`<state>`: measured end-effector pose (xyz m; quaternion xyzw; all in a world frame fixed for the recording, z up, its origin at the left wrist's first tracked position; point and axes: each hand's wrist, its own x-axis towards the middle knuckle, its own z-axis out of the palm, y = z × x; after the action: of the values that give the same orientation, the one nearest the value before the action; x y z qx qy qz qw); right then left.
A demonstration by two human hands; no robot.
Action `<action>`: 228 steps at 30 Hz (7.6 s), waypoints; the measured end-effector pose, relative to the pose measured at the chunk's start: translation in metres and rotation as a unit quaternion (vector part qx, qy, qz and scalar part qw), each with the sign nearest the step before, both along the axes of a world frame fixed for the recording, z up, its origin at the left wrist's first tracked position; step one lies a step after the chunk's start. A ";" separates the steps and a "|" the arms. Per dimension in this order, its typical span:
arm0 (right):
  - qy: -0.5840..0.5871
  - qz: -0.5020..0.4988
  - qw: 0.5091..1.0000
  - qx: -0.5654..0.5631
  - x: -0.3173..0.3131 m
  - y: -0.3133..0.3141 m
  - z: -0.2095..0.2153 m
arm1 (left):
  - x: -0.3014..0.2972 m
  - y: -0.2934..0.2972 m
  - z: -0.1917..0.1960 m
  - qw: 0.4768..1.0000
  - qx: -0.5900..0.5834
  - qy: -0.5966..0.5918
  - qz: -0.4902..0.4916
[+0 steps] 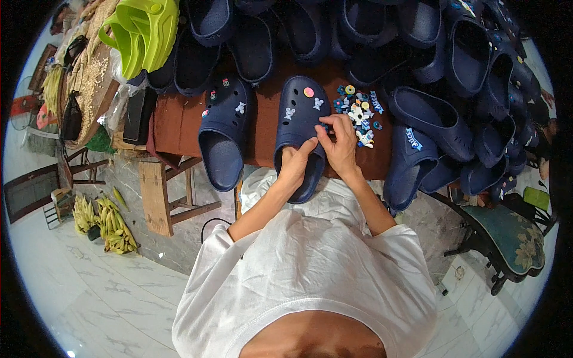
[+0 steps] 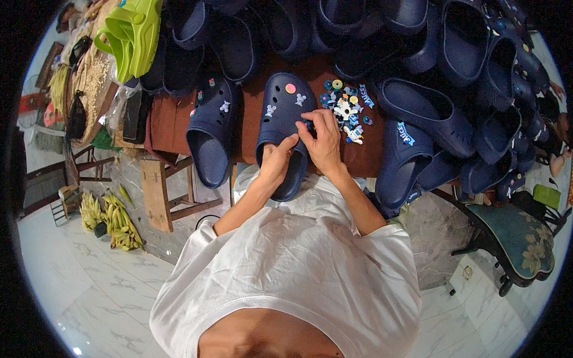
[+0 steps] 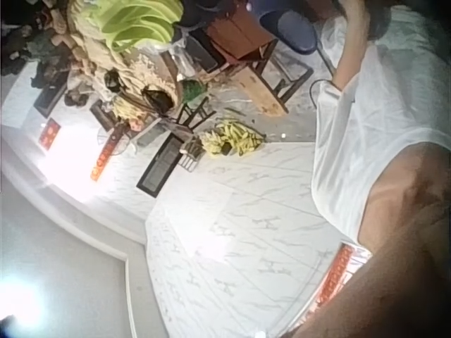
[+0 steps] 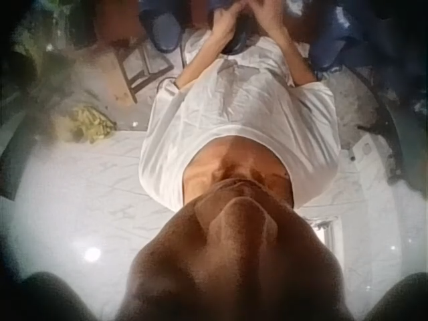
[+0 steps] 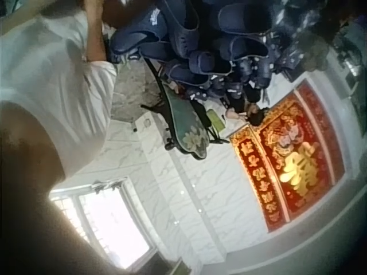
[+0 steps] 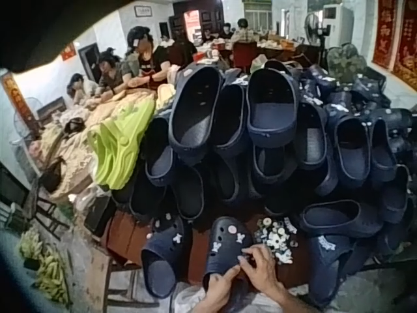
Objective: Applying decorative charms and stickers to the top of clog shoes.
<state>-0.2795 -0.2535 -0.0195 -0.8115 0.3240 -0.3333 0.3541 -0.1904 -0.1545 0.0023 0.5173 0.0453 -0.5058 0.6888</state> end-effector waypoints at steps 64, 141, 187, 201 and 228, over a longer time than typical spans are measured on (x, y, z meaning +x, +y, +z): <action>0.034 0.006 0.972 -0.231 0.061 -0.063 -0.002 | 0.006 -0.011 -0.053 0.981 -0.153 0.098 -0.063; 0.036 0.151 0.983 -0.098 0.052 -0.036 0.037 | 0.020 0.012 -0.029 0.919 -0.250 0.283 0.115; 0.046 0.161 0.983 -0.071 0.078 -0.023 0.053 | 0.117 0.098 0.004 0.940 0.056 -0.300 0.154; 0.078 0.345 0.928 -0.116 0.158 -0.010 0.026 | 0.125 0.054 -0.017 0.963 0.036 -0.237 0.123; 0.079 0.372 0.924 -0.048 0.130 -0.031 0.028 | 0.074 0.044 -0.022 0.976 0.041 -0.156 0.146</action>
<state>-0.1494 -0.2843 0.0090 -0.9133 0.0097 -0.1279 0.3866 -0.1163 -0.1109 -0.0201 0.6055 0.0331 -0.3105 0.7320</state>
